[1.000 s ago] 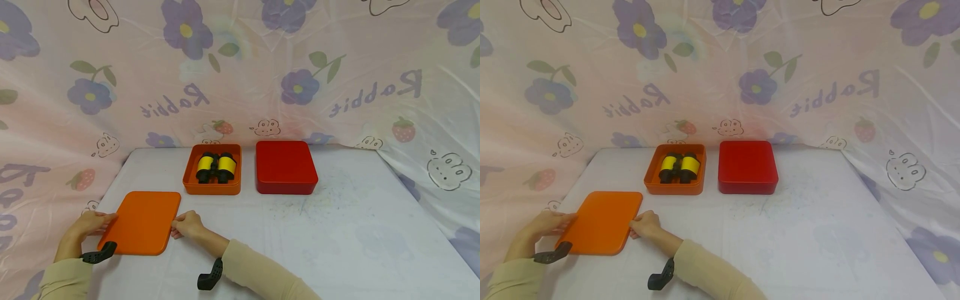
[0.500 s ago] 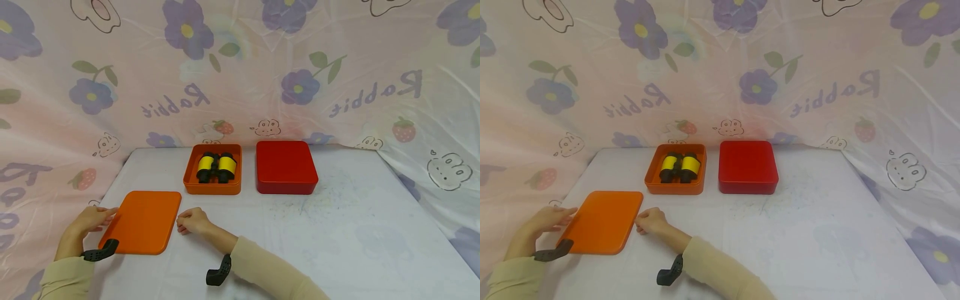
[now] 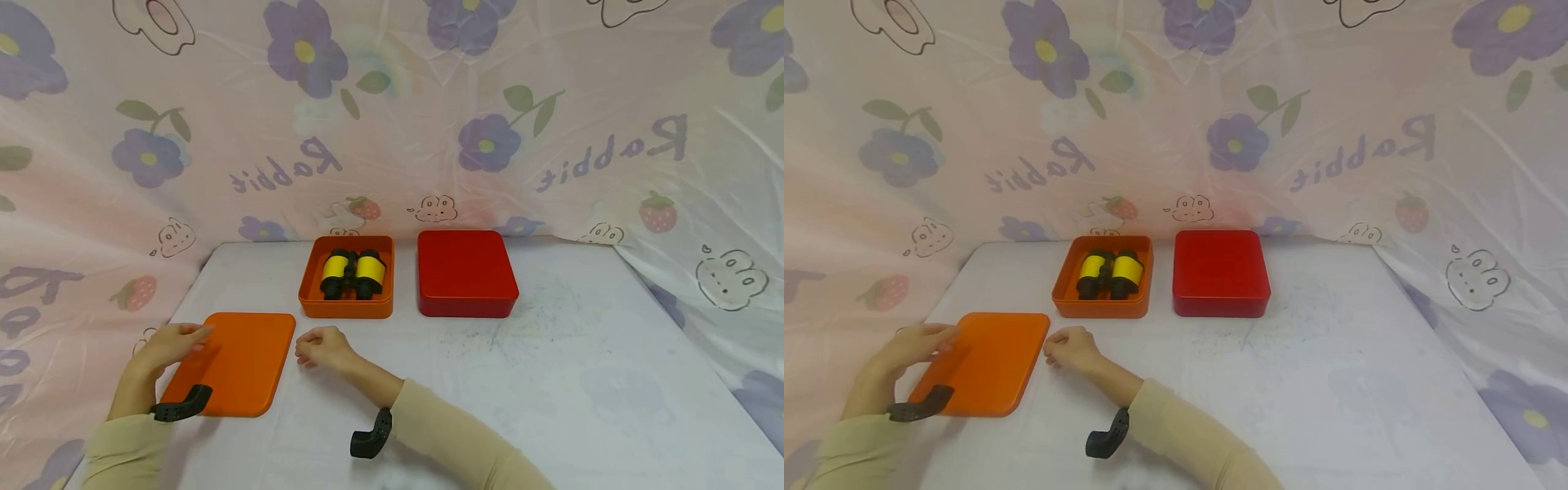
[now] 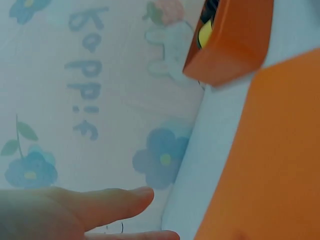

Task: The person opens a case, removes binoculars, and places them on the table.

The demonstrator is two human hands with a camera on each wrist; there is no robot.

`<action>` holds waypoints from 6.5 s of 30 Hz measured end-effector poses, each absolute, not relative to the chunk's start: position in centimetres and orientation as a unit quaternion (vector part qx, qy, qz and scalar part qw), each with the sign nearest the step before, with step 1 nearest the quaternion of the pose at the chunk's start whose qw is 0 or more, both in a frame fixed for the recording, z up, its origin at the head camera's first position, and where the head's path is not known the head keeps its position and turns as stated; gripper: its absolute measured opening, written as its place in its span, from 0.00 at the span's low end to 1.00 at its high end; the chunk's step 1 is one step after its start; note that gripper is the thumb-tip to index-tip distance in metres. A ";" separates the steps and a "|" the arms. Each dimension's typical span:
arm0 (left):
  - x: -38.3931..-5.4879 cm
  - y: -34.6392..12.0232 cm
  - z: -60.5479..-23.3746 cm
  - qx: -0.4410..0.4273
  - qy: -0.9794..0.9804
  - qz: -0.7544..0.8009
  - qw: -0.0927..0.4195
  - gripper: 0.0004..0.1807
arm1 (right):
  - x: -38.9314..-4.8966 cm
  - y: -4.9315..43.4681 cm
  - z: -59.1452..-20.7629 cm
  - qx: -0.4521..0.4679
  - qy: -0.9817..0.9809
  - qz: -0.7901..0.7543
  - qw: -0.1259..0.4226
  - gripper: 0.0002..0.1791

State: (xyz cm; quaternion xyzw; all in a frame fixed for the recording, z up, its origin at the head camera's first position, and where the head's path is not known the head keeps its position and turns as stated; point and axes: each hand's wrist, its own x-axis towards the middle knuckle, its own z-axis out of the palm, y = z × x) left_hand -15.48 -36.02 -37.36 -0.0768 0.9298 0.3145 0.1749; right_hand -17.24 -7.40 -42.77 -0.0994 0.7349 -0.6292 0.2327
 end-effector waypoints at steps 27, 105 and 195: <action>-17.9 -28.3 -35.6 -0.020 0.924 0.362 0.121 0.37 | -18.8 -4.6 -38.3 -0.130 0.752 -0.629 0.152 0.14; -29.0 -18.6 -40.7 -0.069 0.836 0.542 0.046 0.32 | -28.9 -1.2 -40.7 0.102 0.719 -0.668 0.163 0.40; -27.1 -18.3 -37.0 -0.145 0.769 0.620 0.056 0.43 | -27.7 0.9 -37.8 0.150 0.653 -0.733 0.118 0.36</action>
